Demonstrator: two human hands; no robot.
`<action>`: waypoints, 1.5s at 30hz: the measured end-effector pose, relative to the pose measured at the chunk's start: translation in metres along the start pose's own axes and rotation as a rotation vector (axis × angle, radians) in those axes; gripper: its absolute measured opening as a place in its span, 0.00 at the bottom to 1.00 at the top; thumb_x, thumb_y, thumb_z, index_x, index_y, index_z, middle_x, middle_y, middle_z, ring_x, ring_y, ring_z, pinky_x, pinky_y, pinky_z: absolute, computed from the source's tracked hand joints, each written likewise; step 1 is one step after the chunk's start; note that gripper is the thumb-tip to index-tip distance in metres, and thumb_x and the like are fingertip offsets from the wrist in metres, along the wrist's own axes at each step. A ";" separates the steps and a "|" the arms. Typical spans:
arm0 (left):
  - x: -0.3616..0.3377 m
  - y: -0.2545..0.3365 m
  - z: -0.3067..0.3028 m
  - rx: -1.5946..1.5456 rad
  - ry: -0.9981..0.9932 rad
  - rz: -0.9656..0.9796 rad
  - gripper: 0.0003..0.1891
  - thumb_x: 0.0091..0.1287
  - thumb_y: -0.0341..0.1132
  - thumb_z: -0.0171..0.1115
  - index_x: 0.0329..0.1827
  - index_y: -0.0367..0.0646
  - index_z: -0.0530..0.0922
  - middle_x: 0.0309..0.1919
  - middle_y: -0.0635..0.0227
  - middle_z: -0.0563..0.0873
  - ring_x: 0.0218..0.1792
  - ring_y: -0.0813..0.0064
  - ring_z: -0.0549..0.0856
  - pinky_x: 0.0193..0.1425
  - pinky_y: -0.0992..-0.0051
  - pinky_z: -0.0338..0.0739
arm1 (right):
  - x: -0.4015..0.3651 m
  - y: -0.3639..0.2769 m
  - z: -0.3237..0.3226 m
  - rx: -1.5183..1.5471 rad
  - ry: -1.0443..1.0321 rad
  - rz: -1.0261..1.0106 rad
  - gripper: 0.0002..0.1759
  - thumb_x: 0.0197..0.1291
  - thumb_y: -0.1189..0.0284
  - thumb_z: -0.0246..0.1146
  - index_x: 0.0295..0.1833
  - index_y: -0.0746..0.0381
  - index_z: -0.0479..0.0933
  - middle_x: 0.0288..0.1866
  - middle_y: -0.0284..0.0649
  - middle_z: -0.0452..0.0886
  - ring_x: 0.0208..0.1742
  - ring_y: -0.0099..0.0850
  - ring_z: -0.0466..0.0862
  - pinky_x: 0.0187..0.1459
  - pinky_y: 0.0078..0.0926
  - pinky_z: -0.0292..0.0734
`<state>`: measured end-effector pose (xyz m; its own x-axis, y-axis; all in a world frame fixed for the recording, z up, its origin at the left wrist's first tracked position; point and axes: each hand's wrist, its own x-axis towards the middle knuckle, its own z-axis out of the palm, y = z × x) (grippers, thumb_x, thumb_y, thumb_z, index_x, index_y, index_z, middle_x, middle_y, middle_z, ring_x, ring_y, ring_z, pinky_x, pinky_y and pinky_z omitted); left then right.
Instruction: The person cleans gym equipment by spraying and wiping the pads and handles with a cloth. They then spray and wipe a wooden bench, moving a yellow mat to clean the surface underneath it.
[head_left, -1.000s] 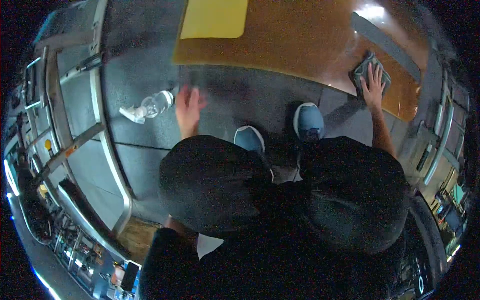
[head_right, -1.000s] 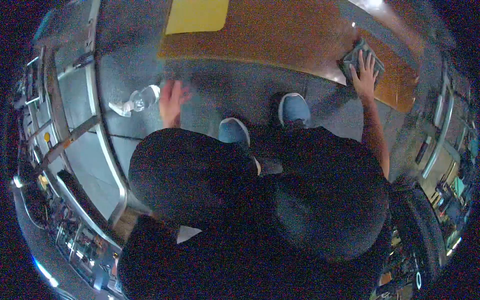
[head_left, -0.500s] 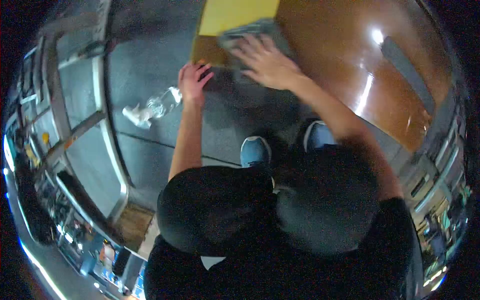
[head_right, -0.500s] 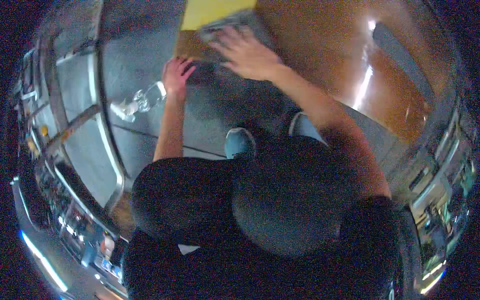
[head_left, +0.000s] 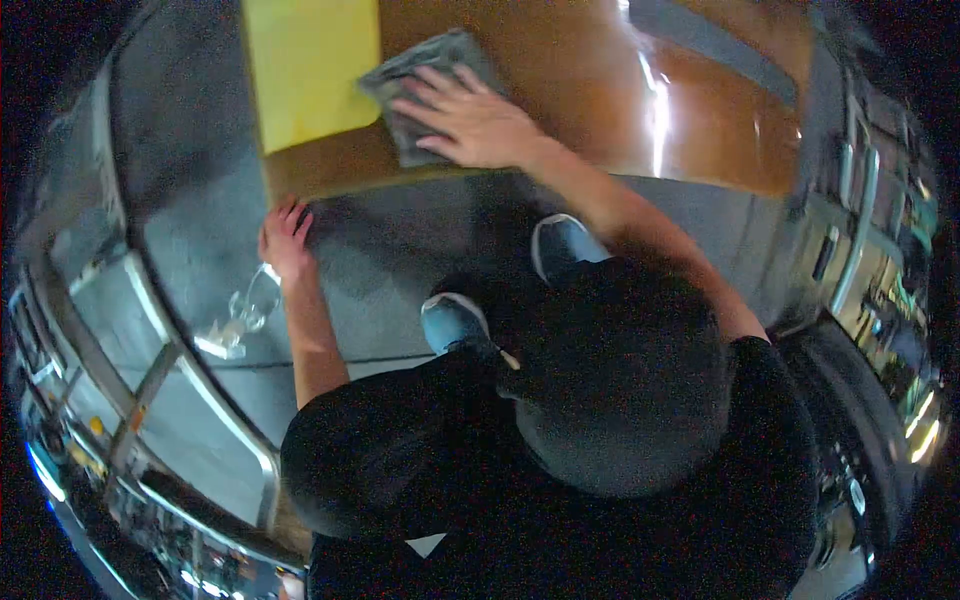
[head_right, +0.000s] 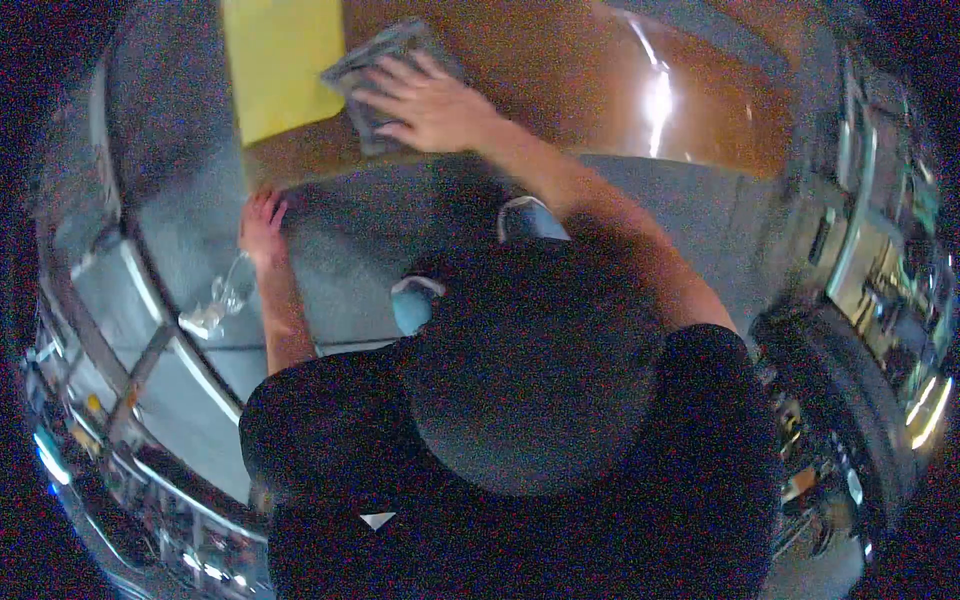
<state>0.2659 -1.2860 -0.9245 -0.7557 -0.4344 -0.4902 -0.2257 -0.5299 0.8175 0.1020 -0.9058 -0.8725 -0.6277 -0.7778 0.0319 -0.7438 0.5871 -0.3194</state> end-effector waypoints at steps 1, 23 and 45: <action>0.005 -0.004 -0.012 -0.090 -0.087 -0.001 0.22 0.82 0.37 0.42 0.66 0.27 0.71 0.59 0.42 0.84 0.56 0.46 0.88 0.56 0.53 0.89 | -0.037 0.029 -0.014 -0.032 0.004 0.084 0.36 0.77 0.48 0.54 0.84 0.48 0.60 0.87 0.42 0.59 0.88 0.43 0.54 0.84 0.58 0.44; -0.026 0.004 0.032 0.148 0.146 0.056 0.16 0.81 0.41 0.57 0.58 0.36 0.74 0.50 0.51 0.88 0.49 0.56 0.91 0.48 0.62 0.90 | 0.090 0.022 0.003 -0.082 0.034 -0.118 0.39 0.77 0.45 0.49 0.85 0.52 0.57 0.88 0.44 0.54 0.89 0.48 0.48 0.84 0.62 0.41; -0.014 0.010 0.004 0.045 0.058 0.019 0.22 0.84 0.41 0.44 0.63 0.27 0.72 0.59 0.43 0.84 0.59 0.49 0.86 0.56 0.54 0.89 | -0.193 0.203 -0.076 -0.132 0.135 0.558 0.37 0.74 0.56 0.59 0.84 0.53 0.60 0.84 0.50 0.63 0.85 0.52 0.59 0.82 0.55 0.51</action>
<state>0.2720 -1.2825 -0.9084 -0.7236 -0.4859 -0.4902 -0.2400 -0.4888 0.8387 0.0541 -0.6196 -0.8721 -0.9496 -0.3132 0.0160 -0.3099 0.9291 -0.2019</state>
